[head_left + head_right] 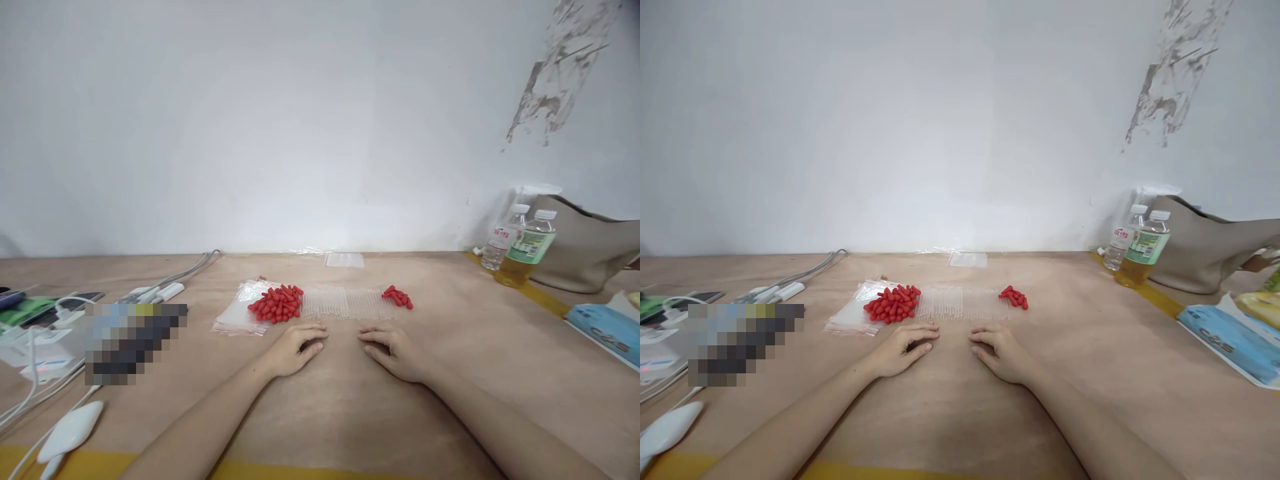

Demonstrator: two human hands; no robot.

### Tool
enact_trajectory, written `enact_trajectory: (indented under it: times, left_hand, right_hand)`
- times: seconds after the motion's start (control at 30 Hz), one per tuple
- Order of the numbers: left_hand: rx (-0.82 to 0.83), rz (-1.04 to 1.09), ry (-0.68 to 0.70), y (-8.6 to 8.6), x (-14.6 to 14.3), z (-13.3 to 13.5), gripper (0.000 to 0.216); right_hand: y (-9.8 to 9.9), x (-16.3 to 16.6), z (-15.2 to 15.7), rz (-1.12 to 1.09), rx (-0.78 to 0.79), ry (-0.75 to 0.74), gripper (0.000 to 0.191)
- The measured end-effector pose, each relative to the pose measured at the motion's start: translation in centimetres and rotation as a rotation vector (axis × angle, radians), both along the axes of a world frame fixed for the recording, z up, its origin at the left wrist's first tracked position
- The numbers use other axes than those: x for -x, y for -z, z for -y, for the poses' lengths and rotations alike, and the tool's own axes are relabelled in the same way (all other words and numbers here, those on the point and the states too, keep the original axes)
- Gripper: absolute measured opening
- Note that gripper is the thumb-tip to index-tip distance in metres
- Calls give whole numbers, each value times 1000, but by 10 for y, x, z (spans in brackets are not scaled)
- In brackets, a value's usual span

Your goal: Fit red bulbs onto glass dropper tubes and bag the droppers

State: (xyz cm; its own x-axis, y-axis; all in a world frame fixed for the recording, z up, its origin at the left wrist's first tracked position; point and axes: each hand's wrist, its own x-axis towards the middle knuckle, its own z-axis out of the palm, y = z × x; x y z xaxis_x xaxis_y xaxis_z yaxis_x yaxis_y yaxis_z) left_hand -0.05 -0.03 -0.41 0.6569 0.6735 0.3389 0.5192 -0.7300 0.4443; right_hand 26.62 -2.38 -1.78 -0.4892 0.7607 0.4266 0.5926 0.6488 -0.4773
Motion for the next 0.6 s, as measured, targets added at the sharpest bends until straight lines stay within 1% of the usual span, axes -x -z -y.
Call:
enact_trajectory:
  times: [0.07, 0.13, 0.27, 0.33, 0.4, 0.5, 0.6]
  left_hand:
    - [-74, 13, -34, -2, -1, 0, 25]
    - [-149, 33, -88, -4, -4, -3, 21]
    - [-225, 106, -190, -4, -18, -12, 16]
    - [-230, 112, -173, -1, -24, -15, 15]
    - [-218, 89, -122, 1, -27, -16, 14]
    - [-196, 69, -64, 2, -27, -13, 15]
    - [-174, 58, -28, 0, -24, -10, 15]
  right_hand:
    - [-1, -3, -3, -28, 16, 6, 25]
    - [-4, -5, -11, -64, 54, 78, 22]
    - [-18, 3, -43, -44, 121, 401, 14]
    - [-27, 15, -60, 2, 155, 552, 12]
    - [-32, 30, -76, 36, 208, 670, 17]
    - [-33, 52, -92, 64, 270, 717, 23]
    - [-30, 65, -103, 90, 297, 775, 25]
